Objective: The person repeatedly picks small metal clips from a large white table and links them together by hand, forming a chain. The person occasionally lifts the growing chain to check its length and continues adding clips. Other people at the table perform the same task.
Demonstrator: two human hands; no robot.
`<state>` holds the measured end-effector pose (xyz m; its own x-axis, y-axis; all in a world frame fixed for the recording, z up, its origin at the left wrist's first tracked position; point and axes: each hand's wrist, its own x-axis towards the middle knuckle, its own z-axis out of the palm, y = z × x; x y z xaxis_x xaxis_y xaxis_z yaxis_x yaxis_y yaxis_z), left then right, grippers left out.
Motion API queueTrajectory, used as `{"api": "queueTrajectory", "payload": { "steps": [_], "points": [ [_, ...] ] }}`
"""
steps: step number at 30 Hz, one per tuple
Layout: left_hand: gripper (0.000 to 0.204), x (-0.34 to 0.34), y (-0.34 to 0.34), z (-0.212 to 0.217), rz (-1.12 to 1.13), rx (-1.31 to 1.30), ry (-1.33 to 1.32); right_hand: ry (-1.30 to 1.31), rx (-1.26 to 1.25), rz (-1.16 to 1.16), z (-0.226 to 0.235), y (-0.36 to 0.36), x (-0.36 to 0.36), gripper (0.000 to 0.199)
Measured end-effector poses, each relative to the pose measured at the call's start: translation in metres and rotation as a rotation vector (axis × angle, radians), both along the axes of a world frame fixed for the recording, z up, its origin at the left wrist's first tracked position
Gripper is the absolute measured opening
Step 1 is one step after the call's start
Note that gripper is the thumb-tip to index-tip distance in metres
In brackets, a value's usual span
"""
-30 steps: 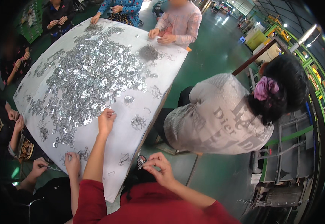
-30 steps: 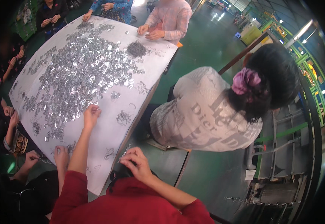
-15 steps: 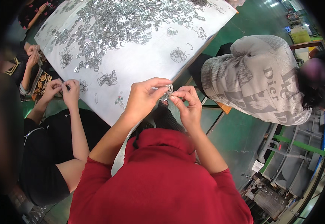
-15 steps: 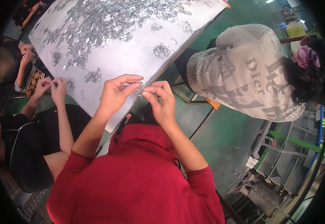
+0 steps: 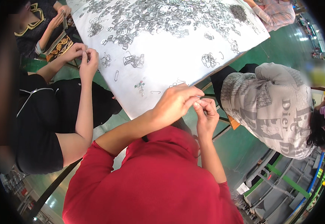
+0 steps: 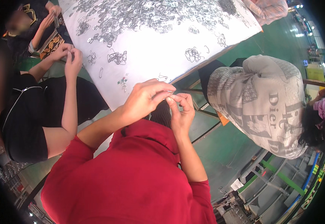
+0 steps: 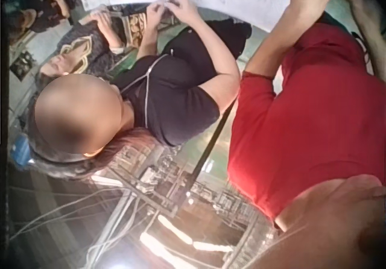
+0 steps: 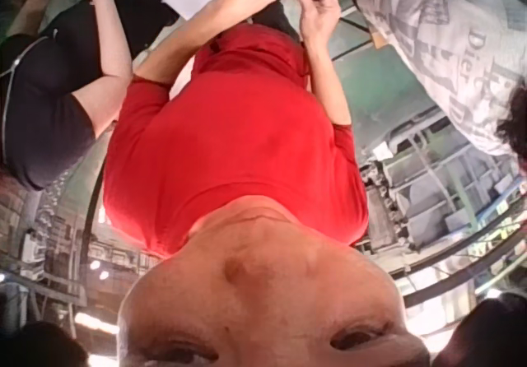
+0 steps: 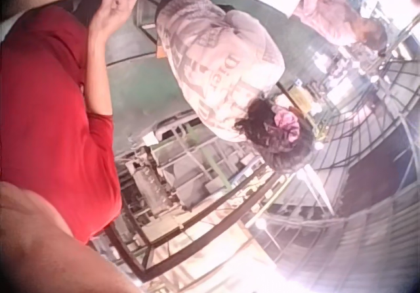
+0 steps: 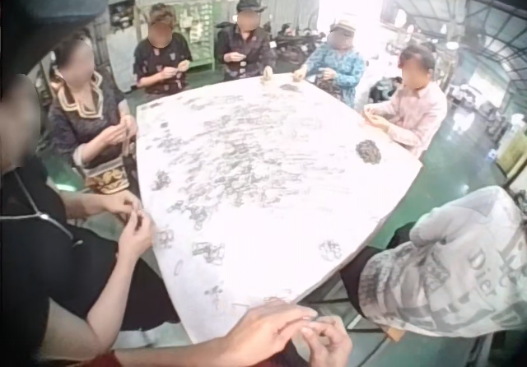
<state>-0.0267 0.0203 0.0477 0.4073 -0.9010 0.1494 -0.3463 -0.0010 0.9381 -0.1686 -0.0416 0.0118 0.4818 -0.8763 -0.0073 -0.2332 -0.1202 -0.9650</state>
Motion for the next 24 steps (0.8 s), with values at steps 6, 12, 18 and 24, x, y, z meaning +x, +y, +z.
{"api": "queueTrajectory", "payload": {
  "steps": [6,12,18,24],
  "points": [
    [0.011,-0.005,0.001,0.008,0.035,-0.191,-0.019,-0.143,0.014,0.126,0.004,-0.008,-0.005,0.012],
    [0.011,-0.009,0.02,0.026,-0.011,-0.185,0.058,-0.023,0.236,0.248,-0.011,-0.069,0.006,0.019],
    [0.009,-0.03,0.041,0.017,-0.164,-0.125,0.132,0.196,-0.182,0.839,-0.086,-0.063,0.153,0.012],
    [0.013,-0.033,0.05,0.009,-0.194,-0.081,0.157,0.663,-0.735,0.989,-0.121,-0.023,0.253,0.014]
  ]
}}
